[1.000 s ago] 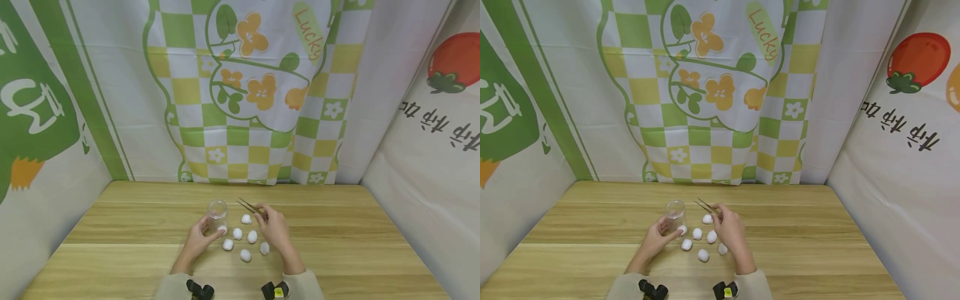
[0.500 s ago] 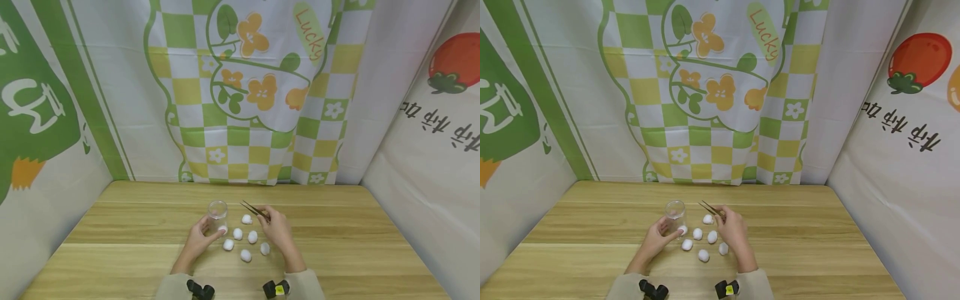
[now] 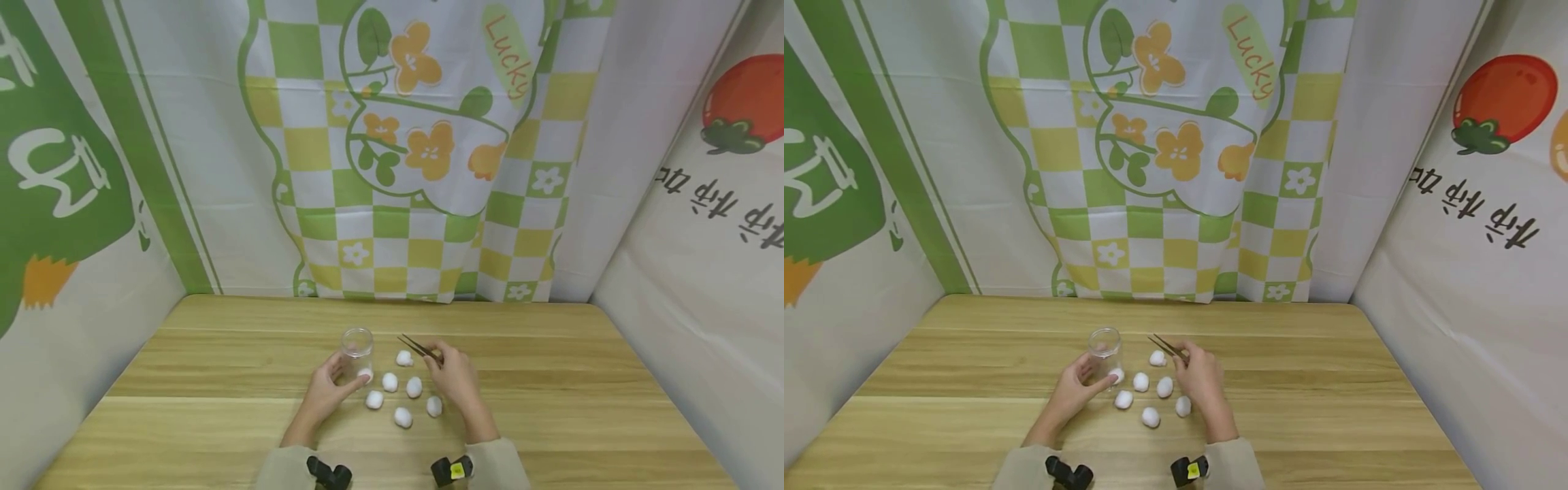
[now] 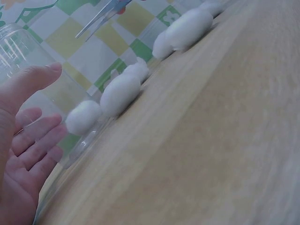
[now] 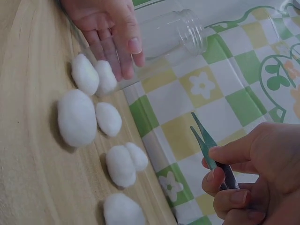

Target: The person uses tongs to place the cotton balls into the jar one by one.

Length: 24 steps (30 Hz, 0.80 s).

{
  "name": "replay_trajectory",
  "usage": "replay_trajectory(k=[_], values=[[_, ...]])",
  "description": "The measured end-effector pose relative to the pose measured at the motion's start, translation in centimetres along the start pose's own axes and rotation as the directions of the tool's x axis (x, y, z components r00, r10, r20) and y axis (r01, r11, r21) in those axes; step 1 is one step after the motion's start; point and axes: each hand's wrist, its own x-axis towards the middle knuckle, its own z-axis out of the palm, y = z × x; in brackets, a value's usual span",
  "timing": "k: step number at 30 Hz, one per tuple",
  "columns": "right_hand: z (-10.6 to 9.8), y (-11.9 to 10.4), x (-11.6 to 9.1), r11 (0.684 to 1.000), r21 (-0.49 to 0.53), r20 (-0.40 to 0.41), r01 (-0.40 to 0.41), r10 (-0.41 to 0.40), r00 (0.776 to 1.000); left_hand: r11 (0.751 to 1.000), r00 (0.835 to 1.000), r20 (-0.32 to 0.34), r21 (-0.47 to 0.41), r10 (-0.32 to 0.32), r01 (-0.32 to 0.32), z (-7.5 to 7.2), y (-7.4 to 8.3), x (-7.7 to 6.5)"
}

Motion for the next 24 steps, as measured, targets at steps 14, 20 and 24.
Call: replay_trajectory(k=[14,20,24], values=[[0.7,1.2,0.3,0.999,0.015,0.034,-0.042,0.042,0.999,1.0,1.0,0.022,0.001,0.007,-0.007,-0.1,-0.1,0.0],[0.6,1.2,0.1,0.998,0.02,0.038,-0.054,0.053,0.998,1.0,1.0,0.02,-0.002,0.004,-0.004,-0.1,0.0,0.0],[0.8,1.5,0.1,0.998,0.024,0.026,-0.058,0.057,0.998,1.0,1.0,0.019,-0.004,0.007,-0.007,-0.1,-0.1,0.0]])
